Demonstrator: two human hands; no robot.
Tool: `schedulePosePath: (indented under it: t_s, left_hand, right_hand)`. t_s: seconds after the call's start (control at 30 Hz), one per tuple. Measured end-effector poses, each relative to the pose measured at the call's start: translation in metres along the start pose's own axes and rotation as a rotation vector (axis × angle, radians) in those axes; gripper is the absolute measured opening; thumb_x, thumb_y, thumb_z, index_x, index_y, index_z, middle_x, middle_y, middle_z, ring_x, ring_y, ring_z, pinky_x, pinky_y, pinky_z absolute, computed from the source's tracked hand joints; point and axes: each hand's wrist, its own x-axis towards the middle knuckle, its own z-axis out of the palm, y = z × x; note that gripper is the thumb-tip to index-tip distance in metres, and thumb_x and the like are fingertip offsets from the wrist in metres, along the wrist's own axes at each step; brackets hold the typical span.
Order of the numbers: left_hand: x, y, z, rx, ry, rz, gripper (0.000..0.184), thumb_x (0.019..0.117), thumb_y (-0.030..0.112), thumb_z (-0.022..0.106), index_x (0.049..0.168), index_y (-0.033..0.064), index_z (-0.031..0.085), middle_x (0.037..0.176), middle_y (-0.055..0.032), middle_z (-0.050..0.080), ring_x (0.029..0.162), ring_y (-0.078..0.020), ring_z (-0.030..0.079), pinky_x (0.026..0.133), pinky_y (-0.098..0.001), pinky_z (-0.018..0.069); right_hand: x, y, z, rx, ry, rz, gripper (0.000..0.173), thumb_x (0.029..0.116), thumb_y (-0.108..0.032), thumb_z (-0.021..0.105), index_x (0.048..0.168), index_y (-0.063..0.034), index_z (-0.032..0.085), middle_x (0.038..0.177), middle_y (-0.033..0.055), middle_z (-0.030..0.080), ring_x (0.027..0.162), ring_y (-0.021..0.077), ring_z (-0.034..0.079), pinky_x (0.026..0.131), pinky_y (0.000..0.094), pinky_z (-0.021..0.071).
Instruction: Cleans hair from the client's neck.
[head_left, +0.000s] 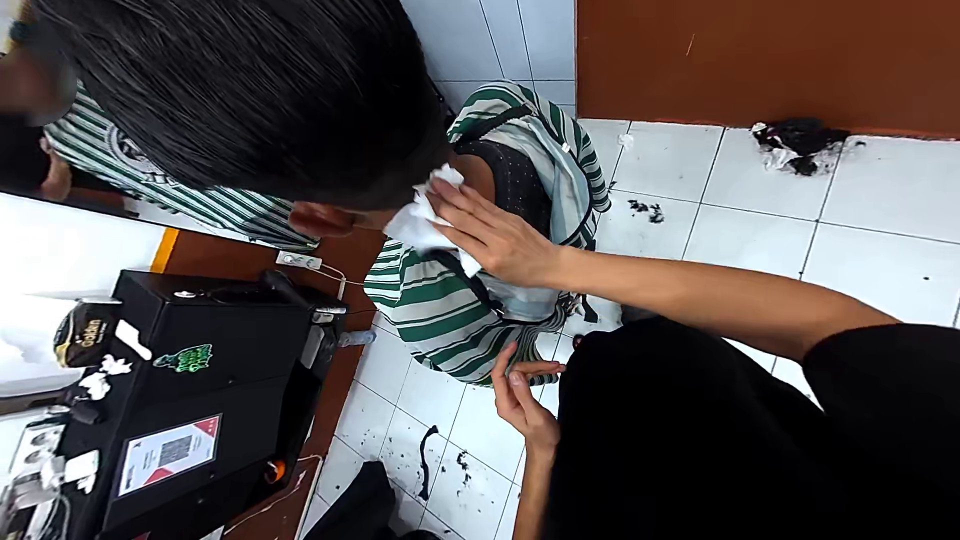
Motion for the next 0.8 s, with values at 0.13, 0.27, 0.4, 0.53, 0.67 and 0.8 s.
schedulePosePath:
  t_s: [0.13, 0.27, 0.4, 0.53, 0.67, 0.8]
  left_hand:
    - [-0.001, -0.003, -0.001, 0.01, 0.011, 0.026, 0.043, 0.1128, 0.036, 0.03, 0.137, 0.0068, 0.05, 0.077, 0.0006, 0.075, 0.07, -0.0123, 0.075, 0.072, -0.0299, 0.0652]
    - [-0.001, -0.005, 0.008, 0.0, 0.005, 0.027, 0.043, 0.1129, 0.035, 0.03, 0.138, 0.0063, 0.05, 0.078, 0.0009, 0.075, 0.071, -0.0118, 0.075, 0.073, -0.0297, 0.0649]
    - [0.005, -0.004, 0.014, 0.011, 0.02, 0.07, 0.043, 0.1131, 0.035, 0.029, 0.137, 0.0054, 0.05, 0.078, 0.0011, 0.075, 0.071, -0.0115, 0.075, 0.073, -0.0292, 0.065]
    - [0.005, -0.007, 0.021, 0.018, 0.058, 0.074, 0.042, 0.1132, 0.033, 0.029, 0.138, 0.0067, 0.05, 0.078, 0.0019, 0.075, 0.071, -0.0104, 0.075, 0.073, -0.0285, 0.0645]
    - [0.013, -0.002, 0.03, 0.072, 0.112, 0.117, 0.042, 0.113, 0.035, 0.03, 0.138, 0.0092, 0.052, 0.081, 0.0015, 0.076, 0.073, -0.0116, 0.075, 0.074, -0.0296, 0.0648]
    - [0.035, 0.017, 0.039, 0.332, 0.271, 0.267, 0.035, 0.11, 0.031, 0.044, 0.143, 0.0213, 0.053, 0.119, 0.0075, 0.073, 0.105, -0.0096, 0.072, 0.089, -0.0311, 0.0609]
  right_hand:
    - [-0.019, -0.008, -0.02, -0.006, -0.114, 0.008, 0.029, 0.1008, 0.003, 0.049, 0.122, 0.008, 0.069, 0.134, 0.0245, 0.065, 0.133, 0.0383, 0.058, 0.116, 0.0416, 0.0429]
    - [0.012, 0.0, -0.024, 0.032, -0.027, -0.102, 0.03, 0.1023, 0.004, 0.049, 0.125, 0.0079, 0.068, 0.137, 0.0244, 0.064, 0.137, 0.0385, 0.054, 0.118, 0.0428, 0.0394]
    - [-0.005, 0.016, -0.019, -0.014, -0.113, -0.135, 0.029, 0.1026, 0.003, 0.047, 0.122, 0.0087, 0.068, 0.135, 0.0245, 0.065, 0.134, 0.0372, 0.057, 0.117, 0.0431, 0.0417]
    - [0.006, 0.011, -0.044, 0.024, -0.155, -0.159, 0.031, 0.1022, 0.003, 0.048, 0.126, 0.0098, 0.066, 0.13, 0.0278, 0.066, 0.131, 0.0387, 0.059, 0.113, 0.0401, 0.0458]
    - [0.019, 0.023, -0.032, 0.02, -0.165, -0.238, 0.031, 0.103, 0.003, 0.047, 0.125, 0.0088, 0.067, 0.137, 0.0248, 0.063, 0.138, 0.0387, 0.054, 0.119, 0.0436, 0.0385]
    - [-0.006, 0.009, -0.061, 0.16, -0.423, -0.023, 0.042, 0.0889, 0.002, 0.059, 0.131, 0.0075, 0.065, 0.14, 0.0256, 0.061, 0.134, 0.0365, 0.058, 0.111, 0.0416, 0.0482]
